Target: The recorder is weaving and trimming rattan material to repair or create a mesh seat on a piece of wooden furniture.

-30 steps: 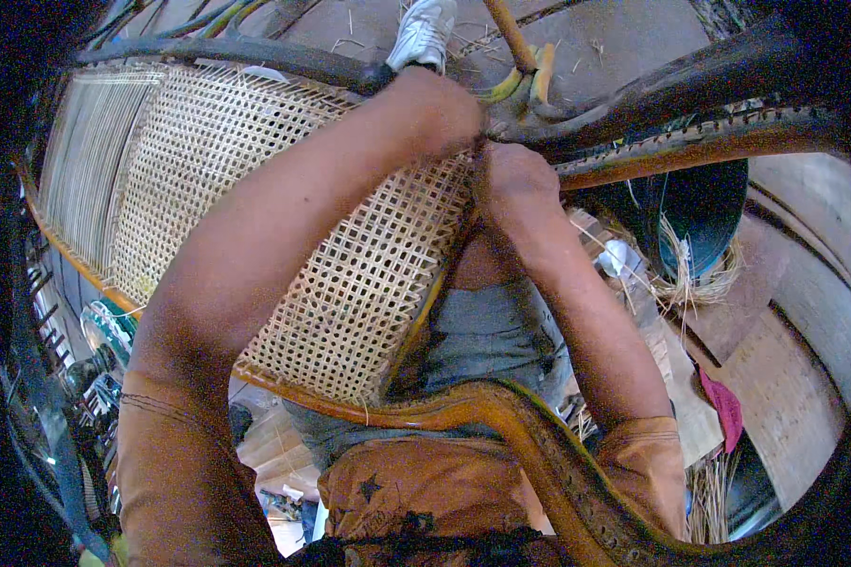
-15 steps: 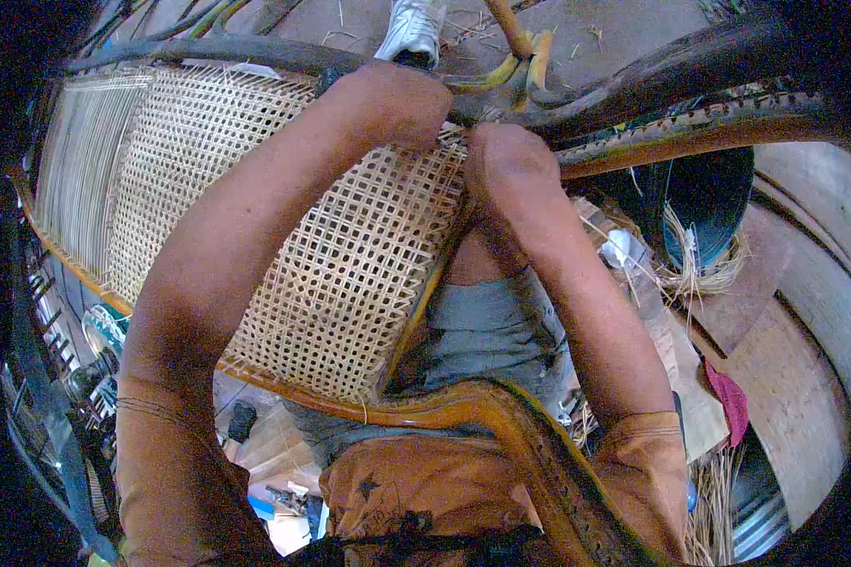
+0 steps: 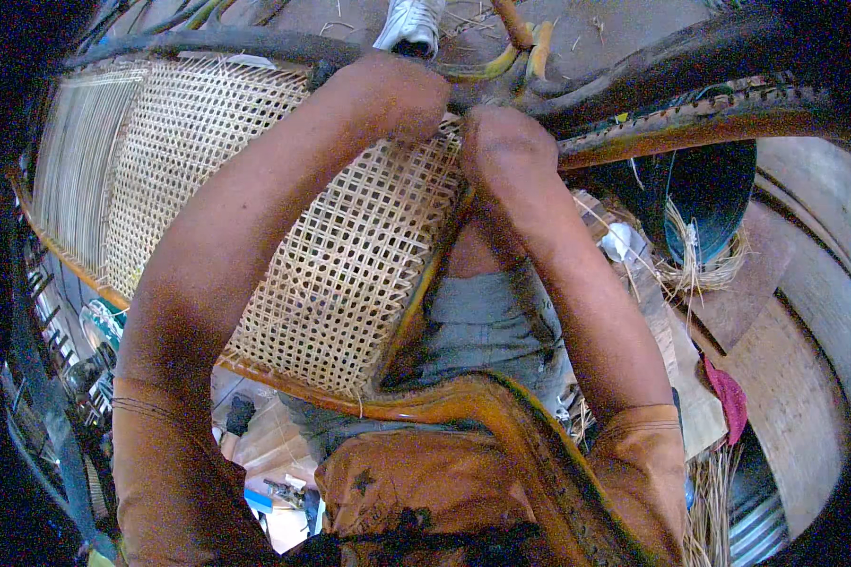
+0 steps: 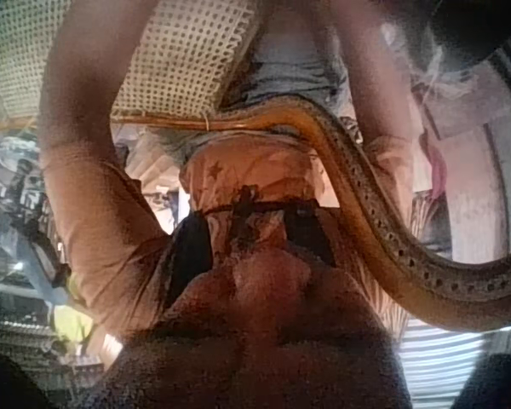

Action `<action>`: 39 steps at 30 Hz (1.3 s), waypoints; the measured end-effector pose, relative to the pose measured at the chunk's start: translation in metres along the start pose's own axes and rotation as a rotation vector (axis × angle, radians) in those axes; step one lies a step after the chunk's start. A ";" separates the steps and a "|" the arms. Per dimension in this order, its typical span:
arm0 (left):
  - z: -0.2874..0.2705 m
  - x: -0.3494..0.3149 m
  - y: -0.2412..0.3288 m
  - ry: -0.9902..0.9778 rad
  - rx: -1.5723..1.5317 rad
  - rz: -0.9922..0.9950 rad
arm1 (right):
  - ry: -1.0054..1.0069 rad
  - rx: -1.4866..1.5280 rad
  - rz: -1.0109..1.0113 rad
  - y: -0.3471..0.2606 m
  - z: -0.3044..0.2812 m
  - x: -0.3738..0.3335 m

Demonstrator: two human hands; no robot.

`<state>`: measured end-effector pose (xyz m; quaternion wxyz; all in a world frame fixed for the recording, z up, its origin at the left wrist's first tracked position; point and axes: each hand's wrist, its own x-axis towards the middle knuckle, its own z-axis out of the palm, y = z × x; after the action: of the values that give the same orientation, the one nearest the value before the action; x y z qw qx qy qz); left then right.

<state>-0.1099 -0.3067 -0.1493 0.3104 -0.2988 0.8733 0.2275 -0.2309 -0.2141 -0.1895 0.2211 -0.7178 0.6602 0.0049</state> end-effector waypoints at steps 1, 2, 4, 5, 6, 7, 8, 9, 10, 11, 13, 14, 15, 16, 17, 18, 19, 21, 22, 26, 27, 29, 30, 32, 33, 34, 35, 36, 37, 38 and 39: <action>0.000 0.000 0.001 -0.001 0.001 0.000 | -0.035 -0.025 -0.001 0.001 0.000 0.000; -0.001 0.000 0.001 -0.002 0.007 0.003 | -0.034 -0.025 0.000 -0.001 -0.003 0.001; -0.004 -0.005 0.006 -0.007 0.012 0.002 | -0.097 0.003 0.106 -0.010 -0.011 0.002; -0.005 -0.007 0.010 0.016 0.001 -0.028 | -0.098 0.005 0.105 -0.009 -0.011 0.003; -0.008 -0.011 0.013 0.040 -0.011 -0.060 | -0.135 0.063 0.099 -0.009 -0.011 0.004; -0.009 -0.011 0.015 0.038 -0.013 -0.065 | -0.172 0.120 0.094 -0.008 -0.012 0.005; -0.010 -0.011 0.018 0.049 0.004 -0.042 | -0.174 0.122 0.088 -0.009 -0.012 0.004; -0.012 -0.011 0.020 0.061 0.020 -0.017 | -0.145 0.161 0.083 -0.010 -0.014 0.003; -0.013 -0.011 0.021 0.060 0.017 -0.022 | -0.117 0.200 0.078 -0.010 -0.014 0.003; -0.015 -0.011 0.021 0.043 0.032 -0.001 | -0.120 0.201 0.072 -0.009 -0.014 0.003; -0.013 -0.008 0.017 0.030 0.047 0.017 | -0.140 0.114 0.047 -0.004 -0.011 0.007; -0.007 -0.003 0.010 -0.015 -0.007 -0.007 | -0.140 0.114 0.044 -0.004 -0.007 0.010; -0.005 -0.002 0.006 -0.061 -0.060 -0.029 | -0.174 0.089 0.087 -0.003 -0.003 0.013; -0.002 -0.001 0.004 -0.061 -0.060 -0.030 | -0.207 0.063 0.132 -0.003 -0.002 0.014; 0.001 0.000 0.001 -0.082 -0.057 -0.041 | -0.207 0.064 0.132 -0.003 -0.001 0.014; 0.004 0.000 0.000 -0.105 -0.055 -0.049 | -0.206 0.049 0.121 -0.007 -0.004 0.013; 0.006 0.001 0.000 -0.107 -0.055 -0.044 | -0.205 0.035 0.110 -0.008 -0.004 0.011; 0.007 0.000 0.001 0.000 -0.083 -0.049 | -0.149 0.023 0.075 -0.003 0.003 0.009; 0.005 -0.002 0.003 -0.003 -0.080 -0.046 | -0.092 0.010 0.036 0.001 0.006 0.008; 0.006 -0.010 0.001 0.093 -0.092 -0.065 | 0.042 0.077 -0.068 0.012 0.006 0.003; 0.014 -0.025 -0.009 0.163 -0.099 -0.130 | 0.012 0.122 -0.110 0.000 -0.002 0.000; 0.034 -0.020 -0.016 0.289 -0.277 -0.079 | -0.023 0.136 -0.097 0.000 -0.020 -0.015; 0.036 -0.021 -0.015 0.415 -0.449 -0.036 | -0.004 0.297 -0.040 -0.006 -0.035 -0.025; 0.043 -0.032 -0.002 0.457 -0.627 0.000 | 0.011 0.466 0.022 -0.011 -0.041 -0.034; 0.043 -0.039 0.004 0.505 -0.807 0.031 | -0.007 0.487 0.051 -0.012 -0.043 -0.035; 0.042 -0.043 0.008 0.505 -0.807 0.034 | -0.024 0.508 0.080 -0.013 -0.046 -0.037; 0.041 -0.046 0.011 0.533 -0.811 0.002 | -0.021 0.506 0.083 -0.012 -0.048 -0.038; 0.040 -0.047 0.012 0.563 -0.816 -0.034 | -0.034 0.536 0.106 -0.011 -0.047 -0.038; 0.043 -0.047 0.014 0.566 -0.815 -0.032 | -0.044 0.567 0.131 -0.010 -0.046 -0.039; 0.048 -0.045 0.016 0.774 -0.591 -0.064 | -0.040 0.564 0.131 -0.011 -0.046 -0.039; 0.053 -0.045 0.018 0.971 -0.359 -0.103 | 0.006 0.572 0.102 -0.014 -0.042 -0.040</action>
<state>-0.0719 -0.2458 -0.1516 -0.1758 -0.4610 0.8481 0.1933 -0.2346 -0.1892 -0.1352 0.4123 -0.5923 0.6704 -0.1725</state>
